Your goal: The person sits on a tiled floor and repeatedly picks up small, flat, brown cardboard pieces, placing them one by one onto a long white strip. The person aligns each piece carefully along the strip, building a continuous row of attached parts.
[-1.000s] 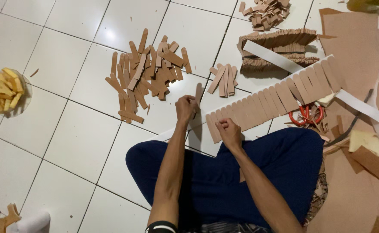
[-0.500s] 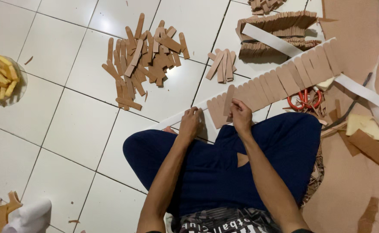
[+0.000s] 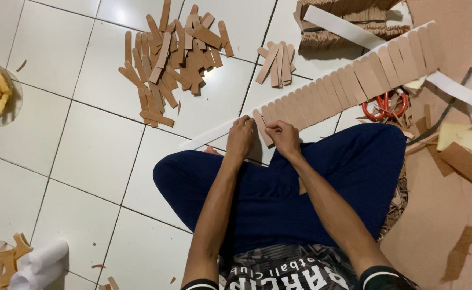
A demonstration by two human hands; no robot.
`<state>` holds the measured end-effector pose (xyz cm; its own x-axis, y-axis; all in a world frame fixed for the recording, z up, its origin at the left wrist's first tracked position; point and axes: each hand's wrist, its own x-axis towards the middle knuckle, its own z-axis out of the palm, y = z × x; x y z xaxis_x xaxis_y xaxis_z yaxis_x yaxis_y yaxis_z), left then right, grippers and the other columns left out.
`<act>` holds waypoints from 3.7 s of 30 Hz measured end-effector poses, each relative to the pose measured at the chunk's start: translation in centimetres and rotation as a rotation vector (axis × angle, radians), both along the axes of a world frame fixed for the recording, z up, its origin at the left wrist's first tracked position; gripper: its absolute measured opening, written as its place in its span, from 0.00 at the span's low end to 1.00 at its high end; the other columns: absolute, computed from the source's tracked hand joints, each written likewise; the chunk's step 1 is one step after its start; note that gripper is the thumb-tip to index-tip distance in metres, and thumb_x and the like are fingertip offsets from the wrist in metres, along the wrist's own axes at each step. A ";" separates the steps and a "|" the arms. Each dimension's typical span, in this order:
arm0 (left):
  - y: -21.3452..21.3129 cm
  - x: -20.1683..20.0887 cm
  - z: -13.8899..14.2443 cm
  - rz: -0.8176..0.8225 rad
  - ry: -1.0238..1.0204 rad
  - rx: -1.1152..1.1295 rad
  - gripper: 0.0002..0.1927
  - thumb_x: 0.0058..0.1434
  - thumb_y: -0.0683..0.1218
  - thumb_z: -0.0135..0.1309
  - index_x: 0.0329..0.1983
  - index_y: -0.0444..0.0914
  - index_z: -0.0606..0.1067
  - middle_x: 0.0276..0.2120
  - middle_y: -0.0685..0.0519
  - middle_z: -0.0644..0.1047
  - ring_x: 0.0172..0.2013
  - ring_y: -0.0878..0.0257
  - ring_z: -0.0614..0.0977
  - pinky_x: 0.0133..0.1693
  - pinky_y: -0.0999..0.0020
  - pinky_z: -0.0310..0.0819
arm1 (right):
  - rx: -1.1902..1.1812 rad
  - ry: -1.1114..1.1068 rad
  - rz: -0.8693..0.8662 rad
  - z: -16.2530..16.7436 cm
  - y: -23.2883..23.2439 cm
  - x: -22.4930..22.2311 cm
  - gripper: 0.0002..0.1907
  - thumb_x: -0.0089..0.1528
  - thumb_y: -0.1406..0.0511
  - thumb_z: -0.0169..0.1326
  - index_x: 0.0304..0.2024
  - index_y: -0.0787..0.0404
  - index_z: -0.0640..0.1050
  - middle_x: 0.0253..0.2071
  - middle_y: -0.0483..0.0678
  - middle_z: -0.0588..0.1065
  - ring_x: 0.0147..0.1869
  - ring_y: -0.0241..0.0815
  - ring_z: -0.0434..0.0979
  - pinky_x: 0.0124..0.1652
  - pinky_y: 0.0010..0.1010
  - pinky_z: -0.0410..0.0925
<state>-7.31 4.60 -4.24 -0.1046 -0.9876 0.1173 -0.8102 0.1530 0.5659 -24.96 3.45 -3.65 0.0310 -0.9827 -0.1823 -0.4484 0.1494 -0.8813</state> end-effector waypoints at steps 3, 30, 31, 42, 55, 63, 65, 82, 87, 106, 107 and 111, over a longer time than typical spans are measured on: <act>-0.3 0.1 -0.1 -0.001 0.002 0.031 0.23 0.55 0.37 0.53 0.57 0.35 0.74 0.57 0.46 0.74 0.57 0.46 0.75 0.55 0.52 0.73 | 0.066 0.044 -0.017 -0.3 -0.4 0.4 0.11 0.60 0.63 0.64 0.43 0.62 0.84 0.37 0.50 0.84 0.40 0.38 0.85 0.40 0.27 0.75; -0.7 0.1 -0.2 0.007 0.016 0.047 0.22 0.54 0.37 0.56 0.54 0.36 0.75 0.57 0.47 0.74 0.58 0.47 0.75 0.54 0.52 0.72 | 0.038 0.041 -0.047 -0.9 -1.0 0.3 0.11 0.59 0.63 0.64 0.39 0.64 0.84 0.34 0.50 0.83 0.37 0.38 0.85 0.38 0.28 0.75; -0.8 0.1 -0.3 0.006 0.013 0.056 0.22 0.54 0.37 0.56 0.54 0.36 0.75 0.57 0.47 0.74 0.58 0.46 0.75 0.54 0.52 0.72 | 0.029 0.027 -0.050 -0.9 -1.0 0.3 0.11 0.59 0.63 0.64 0.39 0.64 0.83 0.34 0.50 0.83 0.37 0.38 0.85 0.38 0.28 0.75; -1.5 0.1 -1.0 0.005 -0.054 0.055 0.29 0.57 0.37 0.54 0.64 0.43 0.70 0.57 0.47 0.73 0.57 0.48 0.75 0.52 0.52 0.72 | 0.073 0.055 -0.041 -0.5 -1.7 0.7 0.12 0.59 0.62 0.64 0.40 0.64 0.84 0.34 0.51 0.83 0.37 0.39 0.85 0.38 0.30 0.75; -1.6 -0.2 -0.4 -0.028 -0.139 -0.009 0.32 0.57 0.39 0.53 0.67 0.47 0.69 0.55 0.46 0.72 0.54 0.48 0.74 0.50 0.53 0.72 | 0.030 0.070 -0.036 -0.6 -2.1 0.8 0.12 0.58 0.62 0.64 0.39 0.65 0.83 0.34 0.52 0.83 0.38 0.40 0.85 0.39 0.30 0.75; -1.9 -0.7 0.2 -0.026 -0.179 -0.001 0.30 0.59 0.41 0.52 0.68 0.44 0.68 0.53 0.45 0.73 0.52 0.46 0.75 0.48 0.52 0.74 | 0.024 0.082 -0.035 -0.2 -2.1 0.7 0.11 0.58 0.62 0.64 0.38 0.64 0.84 0.32 0.51 0.83 0.36 0.40 0.85 0.38 0.31 0.75; -1.9 -1.0 0.6 -0.009 -0.211 0.003 0.29 0.61 0.44 0.53 0.67 0.41 0.66 0.53 0.42 0.73 0.51 0.45 0.75 0.45 0.50 0.74 | 0.067 0.061 -0.051 0.0 -2.2 0.9 0.12 0.59 0.61 0.63 0.39 0.63 0.83 0.32 0.51 0.83 0.35 0.43 0.85 0.36 0.33 0.76; -9.0 15.4 6.8 0.299 0.102 0.039 0.21 0.57 0.46 0.56 0.55 0.36 0.76 0.43 0.38 0.80 0.45 0.41 0.81 0.46 0.48 0.75 | -0.029 0.376 0.054 0.7 -1.4 4.6 0.18 0.59 0.51 0.60 0.36 0.59 0.80 0.28 0.52 0.81 0.35 0.54 0.83 0.38 0.44 0.73; -13.0 23.0 6.3 0.466 0.047 0.176 0.13 0.67 0.46 0.52 0.52 0.36 0.76 0.48 0.40 0.79 0.48 0.41 0.81 0.49 0.47 0.75 | 0.060 0.371 0.042 0.7 -3.4 7.3 0.20 0.59 0.50 0.60 0.36 0.59 0.81 0.27 0.51 0.81 0.33 0.51 0.83 0.37 0.41 0.73; -26.0 37.0 3.9 0.727 -0.097 -0.055 0.12 0.65 0.38 0.51 0.52 0.34 0.71 0.56 0.39 0.74 0.55 0.49 0.78 0.55 0.57 0.75 | 0.253 0.483 0.010 0.3 -10.6 15.9 0.19 0.59 0.50 0.61 0.37 0.59 0.83 0.25 0.48 0.81 0.30 0.45 0.82 0.35 0.36 0.72; -25.9 36.6 4.3 0.753 0.013 -0.080 0.10 0.65 0.38 0.51 0.49 0.34 0.72 0.55 0.38 0.75 0.51 0.50 0.80 0.50 0.59 0.79 | 0.252 0.480 0.019 0.2 -10.6 15.9 0.19 0.59 0.50 0.61 0.37 0.58 0.83 0.25 0.48 0.81 0.30 0.45 0.82 0.35 0.36 0.72; -23.8 34.8 7.5 0.795 0.728 0.066 0.19 0.62 0.43 0.53 0.56 0.35 0.69 0.41 0.44 0.80 0.35 0.55 0.84 0.37 0.57 0.81 | 0.228 0.461 0.031 0.3 -9.3 15.0 0.19 0.58 0.50 0.61 0.37 0.58 0.83 0.24 0.47 0.81 0.30 0.45 0.82 0.34 0.37 0.72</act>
